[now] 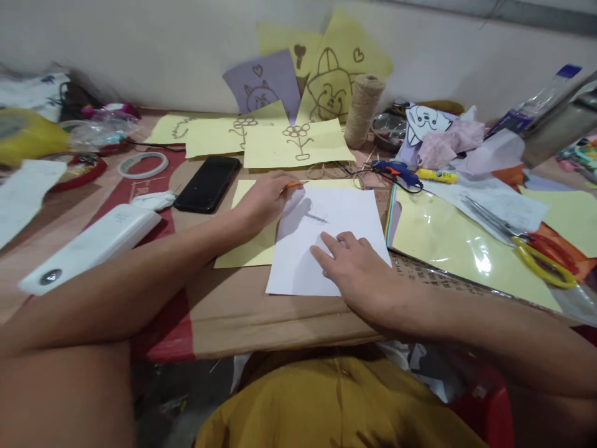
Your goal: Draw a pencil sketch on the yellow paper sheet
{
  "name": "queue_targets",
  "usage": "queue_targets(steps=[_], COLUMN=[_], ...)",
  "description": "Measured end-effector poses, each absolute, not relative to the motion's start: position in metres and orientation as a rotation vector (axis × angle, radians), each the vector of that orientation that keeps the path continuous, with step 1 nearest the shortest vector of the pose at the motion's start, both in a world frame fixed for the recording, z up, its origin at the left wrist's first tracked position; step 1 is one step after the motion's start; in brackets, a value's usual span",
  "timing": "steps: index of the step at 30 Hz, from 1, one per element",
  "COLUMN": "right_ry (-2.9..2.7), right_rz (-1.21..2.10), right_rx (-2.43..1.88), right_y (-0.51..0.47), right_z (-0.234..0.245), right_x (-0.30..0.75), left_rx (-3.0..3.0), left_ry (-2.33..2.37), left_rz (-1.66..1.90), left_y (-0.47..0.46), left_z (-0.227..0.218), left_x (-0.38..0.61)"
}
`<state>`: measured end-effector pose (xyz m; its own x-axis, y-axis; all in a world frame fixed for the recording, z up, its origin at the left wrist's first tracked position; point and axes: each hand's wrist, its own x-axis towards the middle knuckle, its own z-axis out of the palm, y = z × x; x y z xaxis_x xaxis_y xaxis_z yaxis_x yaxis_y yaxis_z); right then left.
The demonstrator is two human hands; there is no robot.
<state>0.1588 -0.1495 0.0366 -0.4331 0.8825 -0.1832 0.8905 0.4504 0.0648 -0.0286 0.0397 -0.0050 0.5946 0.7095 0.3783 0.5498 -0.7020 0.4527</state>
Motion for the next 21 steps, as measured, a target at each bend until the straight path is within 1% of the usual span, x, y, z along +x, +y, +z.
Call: queue_targets(steps=[4,9,17,19,21], right_ry=[2.552,2.548,2.624,2.675,2.753], right_rz=[-0.082,-0.097,-0.044,-0.078,-0.166], right_rx=[1.488,1.459,1.462,1.443,1.449], right_y=[-0.149,-0.142,-0.117,-0.11,-0.103], right_z=[0.039,0.04,0.034,0.032,0.029], right_x=[0.147,0.136,0.13,0.131,0.135], left_rx=[2.299,2.052,2.125,2.19,2.286], left_ry=[1.258,1.265,1.389,1.393,1.338], left_rz=[0.857,0.932,0.959,0.981,1.107], left_y=[0.054,0.061,0.05,0.049,0.05], left_z=[-0.003,-0.011,-0.015,-0.016,-0.016], left_x=[-0.038,-0.052,-0.067,-0.069,-0.07])
